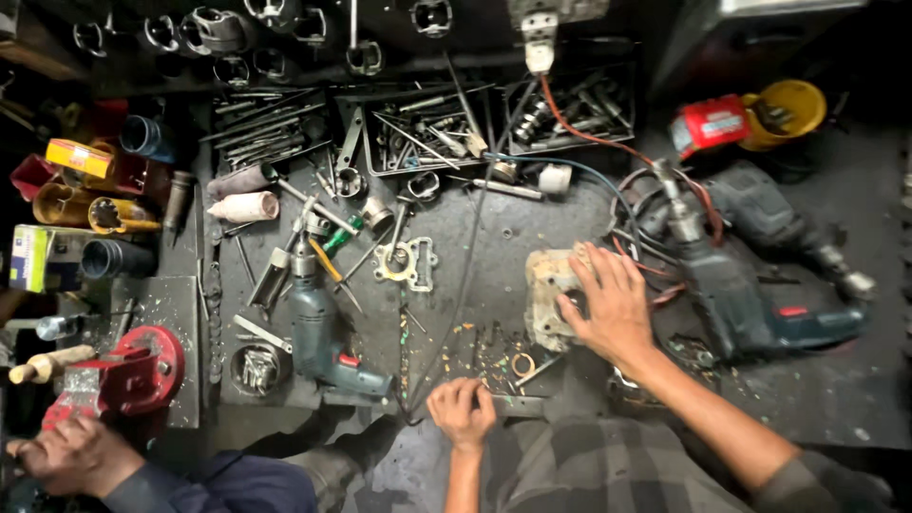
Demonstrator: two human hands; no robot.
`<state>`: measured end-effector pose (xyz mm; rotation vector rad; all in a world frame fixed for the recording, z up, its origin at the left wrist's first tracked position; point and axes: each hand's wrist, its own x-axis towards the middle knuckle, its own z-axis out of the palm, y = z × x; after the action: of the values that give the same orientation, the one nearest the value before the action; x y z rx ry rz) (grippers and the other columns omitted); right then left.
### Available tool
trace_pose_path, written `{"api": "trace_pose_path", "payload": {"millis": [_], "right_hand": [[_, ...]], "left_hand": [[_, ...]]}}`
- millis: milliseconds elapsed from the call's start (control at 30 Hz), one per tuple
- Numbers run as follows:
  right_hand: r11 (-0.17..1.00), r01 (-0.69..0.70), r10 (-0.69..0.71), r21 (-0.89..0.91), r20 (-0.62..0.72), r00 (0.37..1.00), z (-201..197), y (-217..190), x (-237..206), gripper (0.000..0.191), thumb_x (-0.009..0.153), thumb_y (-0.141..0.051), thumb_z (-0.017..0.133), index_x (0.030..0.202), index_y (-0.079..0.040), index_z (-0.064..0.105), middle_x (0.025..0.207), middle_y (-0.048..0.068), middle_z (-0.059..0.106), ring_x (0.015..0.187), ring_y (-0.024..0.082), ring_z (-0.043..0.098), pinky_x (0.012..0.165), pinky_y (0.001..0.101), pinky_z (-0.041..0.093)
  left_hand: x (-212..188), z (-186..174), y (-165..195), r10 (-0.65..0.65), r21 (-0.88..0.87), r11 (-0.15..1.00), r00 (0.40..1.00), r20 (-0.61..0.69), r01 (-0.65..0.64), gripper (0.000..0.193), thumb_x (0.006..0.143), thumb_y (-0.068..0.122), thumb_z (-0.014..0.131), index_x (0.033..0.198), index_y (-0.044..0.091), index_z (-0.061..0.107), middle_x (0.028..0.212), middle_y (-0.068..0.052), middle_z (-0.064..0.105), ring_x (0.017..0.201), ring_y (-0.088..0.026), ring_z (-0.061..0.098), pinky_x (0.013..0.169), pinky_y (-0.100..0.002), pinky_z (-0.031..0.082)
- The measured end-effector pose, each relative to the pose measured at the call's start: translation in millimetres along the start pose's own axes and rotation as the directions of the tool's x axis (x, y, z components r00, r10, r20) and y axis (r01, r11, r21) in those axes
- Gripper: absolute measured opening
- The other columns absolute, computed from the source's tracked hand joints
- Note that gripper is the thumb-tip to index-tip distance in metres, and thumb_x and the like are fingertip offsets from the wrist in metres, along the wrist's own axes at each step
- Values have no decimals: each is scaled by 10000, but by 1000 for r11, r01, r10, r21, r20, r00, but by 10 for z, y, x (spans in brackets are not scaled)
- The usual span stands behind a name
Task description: The person carries a finned engine cylinder head across the workshop, turns it over in their hands, and places it on a cluttered workbench. They fit small components into and around the part by hand, then walk to a storage shelf and reach among boxes and bags.
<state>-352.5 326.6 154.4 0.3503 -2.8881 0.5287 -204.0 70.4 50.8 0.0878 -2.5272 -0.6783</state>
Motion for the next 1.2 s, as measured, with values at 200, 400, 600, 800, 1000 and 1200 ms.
{"api": "trace_pose_path", "payload": {"millis": [200, 400, 600, 800, 1000, 1200], "right_hand": [[998, 21, -18, 54, -55, 998, -4, 92, -117, 623, 913, -386, 672, 1427, -57, 548, 1508, 192, 494, 1412, 346, 433, 1210, 518, 264], [991, 54, -42, 119, -105, 994, -10, 136, -196, 558, 939, -324, 669, 1418, -59, 563, 1506, 189, 508, 1414, 341, 442, 1230, 509, 263], [981, 100, -70, 169, -171, 983, -31, 161, -233, 535, 915, -290, 675, 1380, -40, 585, 1487, 206, 513, 1402, 370, 440, 1222, 511, 256], [963, 147, -100, 225, -205, 974, 56, 221, -282, 448, 939, -249, 666, 1325, -29, 614, 1493, 216, 515, 1424, 368, 433, 1243, 512, 250], [956, 160, -105, 246, -223, 969, 81, 246, -301, 415, 955, -243, 646, 1305, -20, 629, 1489, 226, 514, 1418, 376, 439, 1244, 518, 251], [940, 135, -62, 312, -235, 970, 98, 236, -296, 311, 1033, -204, 548, 1265, -31, 662, 1465, 229, 560, 1401, 393, 480, 1236, 524, 280]], "left_hand": [[-114, 74, 21, -9, -5, 1000, 992, -125, 8, 199, 747, 67, 748, 909, 158, 677, 943, -29, 653, 929, -262, 621, 871, -417, 485], [-158, 92, 15, -49, -27, 999, 984, -169, 45, 372, 760, 68, 744, 1110, 84, 621, 897, -52, 629, 848, -267, 609, 828, -435, 476], [-93, 10, 124, -31, 64, 997, 985, -172, 43, 372, 775, 70, 738, 1130, 88, 628, 924, -62, 646, 862, -273, 619, 820, -433, 470], [-54, -61, 263, -89, 73, 992, 982, -165, 102, 373, 780, 90, 737, 1139, 92, 637, 897, -55, 639, 850, -263, 617, 821, -431, 463], [-7, -115, 355, -50, 51, 997, 982, -183, 60, 198, 776, 78, 728, 963, 116, 675, 882, -41, 660, 845, -249, 619, 812, -411, 459], [-36, -162, 241, -28, -125, 992, 992, -123, 13, 120, 760, 31, 706, 805, 140, 688, 778, -16, 654, 763, -229, 618, 732, -379, 447]]}}
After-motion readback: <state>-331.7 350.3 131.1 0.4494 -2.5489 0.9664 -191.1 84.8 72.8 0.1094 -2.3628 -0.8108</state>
